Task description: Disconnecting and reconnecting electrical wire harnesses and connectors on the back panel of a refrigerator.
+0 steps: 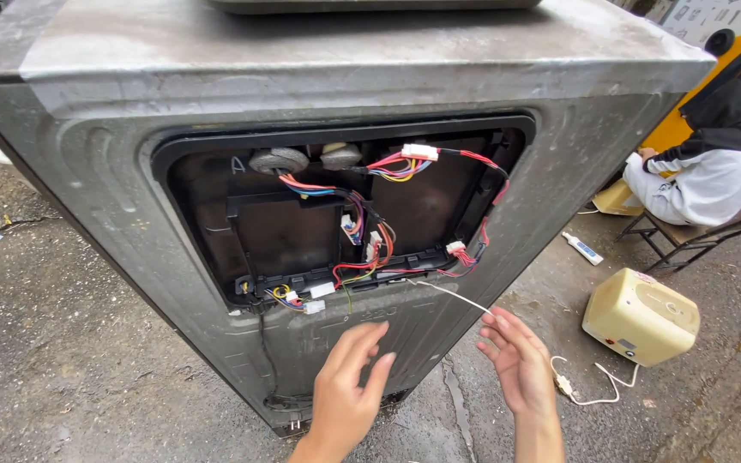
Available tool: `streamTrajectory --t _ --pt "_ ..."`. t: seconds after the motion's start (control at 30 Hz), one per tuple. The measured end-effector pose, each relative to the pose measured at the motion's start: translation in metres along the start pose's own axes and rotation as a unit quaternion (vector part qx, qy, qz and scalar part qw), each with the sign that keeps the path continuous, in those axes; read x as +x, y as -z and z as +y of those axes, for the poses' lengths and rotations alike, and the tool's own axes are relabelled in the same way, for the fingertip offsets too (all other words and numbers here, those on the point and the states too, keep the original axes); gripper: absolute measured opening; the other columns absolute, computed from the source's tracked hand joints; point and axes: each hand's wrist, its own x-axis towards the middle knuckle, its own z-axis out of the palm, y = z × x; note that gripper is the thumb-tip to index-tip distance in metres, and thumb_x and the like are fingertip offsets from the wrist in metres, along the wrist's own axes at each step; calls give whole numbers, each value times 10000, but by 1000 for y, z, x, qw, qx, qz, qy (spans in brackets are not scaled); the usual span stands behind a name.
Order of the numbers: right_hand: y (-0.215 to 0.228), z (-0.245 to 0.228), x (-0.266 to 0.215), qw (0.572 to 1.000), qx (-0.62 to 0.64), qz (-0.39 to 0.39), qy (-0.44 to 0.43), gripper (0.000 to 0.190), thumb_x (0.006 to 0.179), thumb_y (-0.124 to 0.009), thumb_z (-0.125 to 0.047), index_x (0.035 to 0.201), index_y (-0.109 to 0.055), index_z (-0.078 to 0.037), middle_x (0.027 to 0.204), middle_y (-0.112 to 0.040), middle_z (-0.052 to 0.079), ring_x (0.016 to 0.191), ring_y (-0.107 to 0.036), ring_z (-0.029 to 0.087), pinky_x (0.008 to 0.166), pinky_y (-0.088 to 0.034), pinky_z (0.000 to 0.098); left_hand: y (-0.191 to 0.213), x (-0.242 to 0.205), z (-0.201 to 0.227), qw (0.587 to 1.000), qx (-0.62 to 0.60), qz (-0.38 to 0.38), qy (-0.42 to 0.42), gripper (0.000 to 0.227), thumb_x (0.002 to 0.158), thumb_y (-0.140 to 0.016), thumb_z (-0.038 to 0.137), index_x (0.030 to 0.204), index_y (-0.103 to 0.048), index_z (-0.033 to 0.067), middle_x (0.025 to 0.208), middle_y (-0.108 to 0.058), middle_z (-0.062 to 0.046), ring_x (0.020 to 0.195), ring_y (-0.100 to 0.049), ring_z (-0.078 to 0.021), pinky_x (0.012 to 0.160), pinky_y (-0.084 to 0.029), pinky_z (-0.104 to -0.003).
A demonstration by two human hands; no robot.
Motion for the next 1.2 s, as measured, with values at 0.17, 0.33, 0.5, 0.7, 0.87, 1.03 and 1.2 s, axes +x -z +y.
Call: streamTrajectory --t 0.17,0.33,0.5,0.7,0.87,1.03,1.2 --pt "-17 -20 -1 999 -15 -16 -37 393 936 -617 -52 1304 -645 84 1171 -720 217 935 -673 263 787 -549 373 -36 37 11 988 110 -53 -98 508 1006 -603 206 1482 -498 60 1549 -505 -68 1300 -573 -281 1019 -514 -421" --pt "-9 -25 5 996 17 -66 -54 497 923 -610 -113 1394 -589 44 1253 -690 170 1005 -656 247 818 -542 368 -60 44 8 977 176 -65 -98 588 980 -608 172 1530 -440 51 1625 -422 -45 1176 -564 -283 922 -533 -421" --pt "-2 -25 14 993 14 -117 32 559 846 -678 -12 1393 -578 43 1233 -669 171 1026 -652 252 852 -537 382 -76 45 2 974 208 -30 -81 537 989 -591 175 1491 -480 19 1638 -386 -39 1226 -521 -306 883 -571 -437" --pt "-13 -20 31 997 8 -52 52 297 958 -667 -76 1235 -671 31 1031 -710 124 885 -654 207 790 -554 341 -98 38 -4 970 193 105 -102 430 994 -631 143 1401 -591 10 1409 -542 -113 1101 -581 -294 895 -560 -410" --pt "-26 -14 27 998 -16 -34 42 259 965 -673 -95 1181 -693 46 990 -705 130 834 -649 203 755 -558 329 -100 32 -3 963 169 168 -124 270 1008 -602 99 1260 -676 35 1299 -667 -94 1130 -675 -269 957 -567 -373" --pt "-33 -9 24 998 -52 -18 26 257 947 -688 -87 1141 -714 79 979 -714 152 823 -661 209 749 -575 321 -106 36 0 960 180 163 -140 266 1009 -608 92 1259 -670 25 1381 -653 -103 1114 -690 -274 942 -569 -365" --pt "-38 -6 19 998 -58 10 21 232 953 -678 -70 1111 -707 98 1038 -721 183 829 -667 229 766 -588 334 -104 40 -3 963 181 139 -143 305 1011 -611 89 1306 -665 36 1419 -636 -97 1112 -690 -277 919 -586 -374"
